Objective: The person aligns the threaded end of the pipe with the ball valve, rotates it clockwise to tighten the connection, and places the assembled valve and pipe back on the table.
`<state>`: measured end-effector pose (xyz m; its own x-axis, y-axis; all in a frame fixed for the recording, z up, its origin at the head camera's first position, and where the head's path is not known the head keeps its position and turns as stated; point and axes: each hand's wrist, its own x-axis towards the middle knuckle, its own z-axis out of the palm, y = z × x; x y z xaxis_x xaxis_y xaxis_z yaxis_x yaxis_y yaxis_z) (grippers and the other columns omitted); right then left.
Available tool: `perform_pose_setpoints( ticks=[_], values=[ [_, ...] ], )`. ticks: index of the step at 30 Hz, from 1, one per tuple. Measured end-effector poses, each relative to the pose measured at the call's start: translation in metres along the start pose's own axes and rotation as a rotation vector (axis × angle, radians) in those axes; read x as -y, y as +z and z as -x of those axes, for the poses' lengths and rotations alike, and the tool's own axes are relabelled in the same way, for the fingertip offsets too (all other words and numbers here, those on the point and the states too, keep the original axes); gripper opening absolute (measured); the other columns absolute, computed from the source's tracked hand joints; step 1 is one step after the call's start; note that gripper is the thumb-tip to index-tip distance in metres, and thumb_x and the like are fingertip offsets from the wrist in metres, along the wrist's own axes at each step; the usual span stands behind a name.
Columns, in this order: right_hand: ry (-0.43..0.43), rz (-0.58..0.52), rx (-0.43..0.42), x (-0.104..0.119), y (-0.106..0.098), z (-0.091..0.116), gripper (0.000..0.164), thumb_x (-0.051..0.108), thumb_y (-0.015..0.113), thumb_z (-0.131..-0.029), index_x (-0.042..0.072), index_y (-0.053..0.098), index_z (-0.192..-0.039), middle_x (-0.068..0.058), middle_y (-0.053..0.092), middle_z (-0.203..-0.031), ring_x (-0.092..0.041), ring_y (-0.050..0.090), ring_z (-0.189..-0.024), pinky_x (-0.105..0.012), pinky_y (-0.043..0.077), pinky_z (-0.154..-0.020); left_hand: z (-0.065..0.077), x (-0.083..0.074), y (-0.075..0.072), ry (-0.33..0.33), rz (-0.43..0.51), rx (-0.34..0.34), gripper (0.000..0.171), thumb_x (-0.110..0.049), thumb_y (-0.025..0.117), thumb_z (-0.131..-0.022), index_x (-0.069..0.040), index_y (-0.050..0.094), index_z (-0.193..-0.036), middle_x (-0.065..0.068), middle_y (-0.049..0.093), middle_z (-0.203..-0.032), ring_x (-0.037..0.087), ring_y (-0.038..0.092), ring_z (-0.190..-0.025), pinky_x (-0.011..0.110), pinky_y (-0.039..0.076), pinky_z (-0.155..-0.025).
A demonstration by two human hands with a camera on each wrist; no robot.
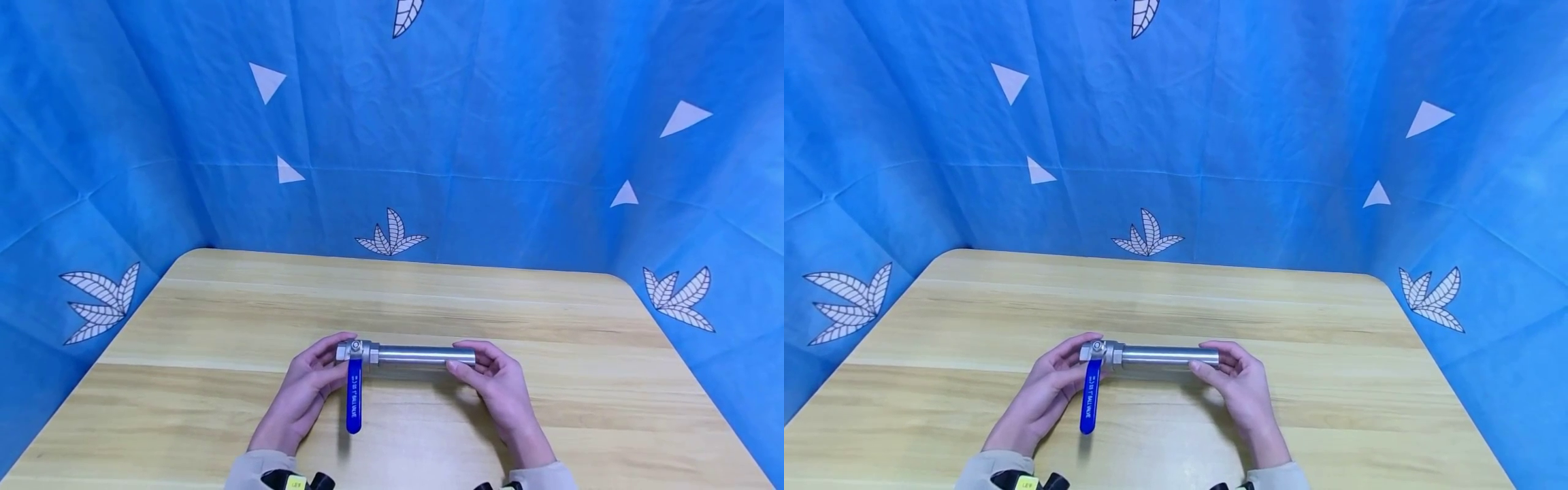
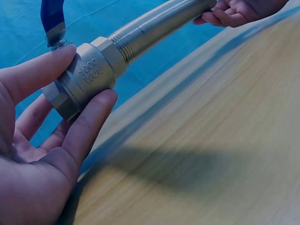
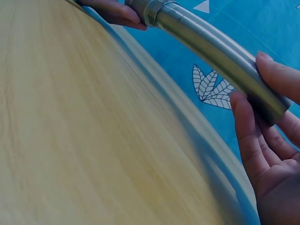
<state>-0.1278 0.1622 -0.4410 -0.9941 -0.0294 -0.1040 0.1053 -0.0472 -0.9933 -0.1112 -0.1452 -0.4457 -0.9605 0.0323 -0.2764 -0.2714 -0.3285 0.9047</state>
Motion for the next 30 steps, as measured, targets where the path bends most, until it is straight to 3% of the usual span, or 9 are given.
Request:
perform_pose_setpoints(
  ticks=[15, 23, 30],
  values=[
    [-0.012, 0.058, -0.019, -0.0003, 0.0019, -0.0002, 0.032, 0.007, 0.082, -0.093, -0.006, 0.07, -0.12, -0.001, 0.081, -0.089, -0.017, 0.077, -0.077, -0.03, 0.067, -0.074, -0.0003, 0.0021, 0.0005, 0.007, -0.01, 0.009, 0.057, 0.005, 0.075, -0.089, -0.007, 0.065, -0.143, 0.005, 0.071, -0.129, 0.02, 0.07, -0.114, 0.03, 0.061, -0.09],
    [-0.074, 0.031, 0.079, -0.0018, -0.0021, 0.0007, 0.057, -0.001, 0.082, -0.088, -0.004, 0.06, -0.14, 0.001, 0.081, -0.103, -0.016, 0.078, -0.089, -0.029, 0.066, -0.08, -0.0004, 0.0017, -0.0011, 0.01, 0.023, 0.013, 0.055, 0.006, 0.073, -0.09, -0.007, 0.065, -0.143, 0.005, 0.071, -0.129, 0.021, 0.072, -0.112, 0.03, 0.063, -0.092],
    [-0.137, 0.023, 0.134, -0.0053, -0.0052, -0.0005, 0.064, -0.011, 0.082, -0.08, -0.007, 0.058, -0.14, 0.001, 0.079, -0.111, -0.018, 0.078, -0.098, -0.027, 0.066, -0.087, -0.0008, 0.0008, -0.0016, 0.006, 0.048, 0.012, 0.056, 0.007, 0.07, -0.091, -0.004, 0.061, -0.146, 0.007, 0.071, -0.131, 0.021, 0.073, -0.113, 0.033, 0.064, -0.095]
  ],
)
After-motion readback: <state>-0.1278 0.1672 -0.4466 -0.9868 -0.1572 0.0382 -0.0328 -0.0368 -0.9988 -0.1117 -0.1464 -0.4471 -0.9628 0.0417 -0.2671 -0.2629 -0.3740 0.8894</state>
